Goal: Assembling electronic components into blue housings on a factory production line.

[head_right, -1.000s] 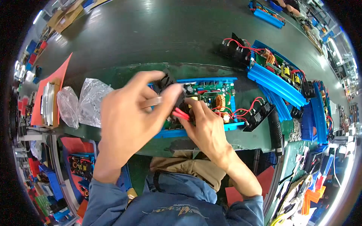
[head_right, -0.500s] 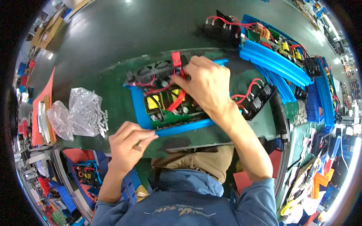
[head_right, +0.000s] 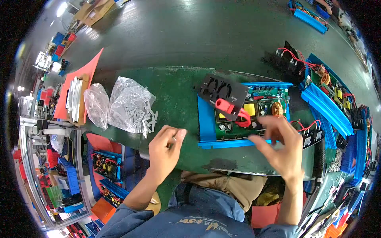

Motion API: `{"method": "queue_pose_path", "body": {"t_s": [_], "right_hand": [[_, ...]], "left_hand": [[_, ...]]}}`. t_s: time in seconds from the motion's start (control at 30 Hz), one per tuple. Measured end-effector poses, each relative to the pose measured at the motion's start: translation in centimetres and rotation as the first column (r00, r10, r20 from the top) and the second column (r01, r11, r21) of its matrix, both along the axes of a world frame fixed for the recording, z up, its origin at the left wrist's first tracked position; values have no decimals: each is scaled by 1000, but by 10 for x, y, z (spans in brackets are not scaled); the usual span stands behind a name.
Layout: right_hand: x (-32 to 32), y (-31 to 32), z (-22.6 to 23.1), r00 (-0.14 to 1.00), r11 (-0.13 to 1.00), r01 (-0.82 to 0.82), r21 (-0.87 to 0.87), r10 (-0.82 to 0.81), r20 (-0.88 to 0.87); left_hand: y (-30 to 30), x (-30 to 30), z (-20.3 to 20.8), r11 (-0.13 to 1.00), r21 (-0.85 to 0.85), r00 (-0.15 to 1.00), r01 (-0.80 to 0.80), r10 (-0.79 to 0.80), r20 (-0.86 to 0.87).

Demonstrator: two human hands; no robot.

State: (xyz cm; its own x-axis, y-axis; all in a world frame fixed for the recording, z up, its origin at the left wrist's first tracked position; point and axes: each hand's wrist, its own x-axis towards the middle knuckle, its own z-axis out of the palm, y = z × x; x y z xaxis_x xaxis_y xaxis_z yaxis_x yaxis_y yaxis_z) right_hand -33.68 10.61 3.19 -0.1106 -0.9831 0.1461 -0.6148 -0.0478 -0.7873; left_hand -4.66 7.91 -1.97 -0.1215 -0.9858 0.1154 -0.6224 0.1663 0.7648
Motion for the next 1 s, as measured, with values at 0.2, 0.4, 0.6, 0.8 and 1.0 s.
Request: {"method": "queue_pose_path", "body": {"t_s": [0.2,0.4,0.6,0.8,1.0], "right_hand": [[-55,72,-32,846,840,471,-271,-517,-130],[-116,129,-52,490,681,637,-362,-720,-492],[-129,134,-59,388,657,666,-353,-709,-589],[-139,174,-57,579,750,648,-134,-599,-553],[-67,231,-78,604,593,794,132,-795,-60]], "left_hand": [[-20,23,4,981,-184,975,54,-13,220],[-37,64,-14,962,-256,913,-95,187,364],[-41,59,-11,964,-267,841,-7,150,520],[-35,74,-4,985,-160,838,67,31,545],[-37,73,-4,981,-188,840,47,63,539]]}}
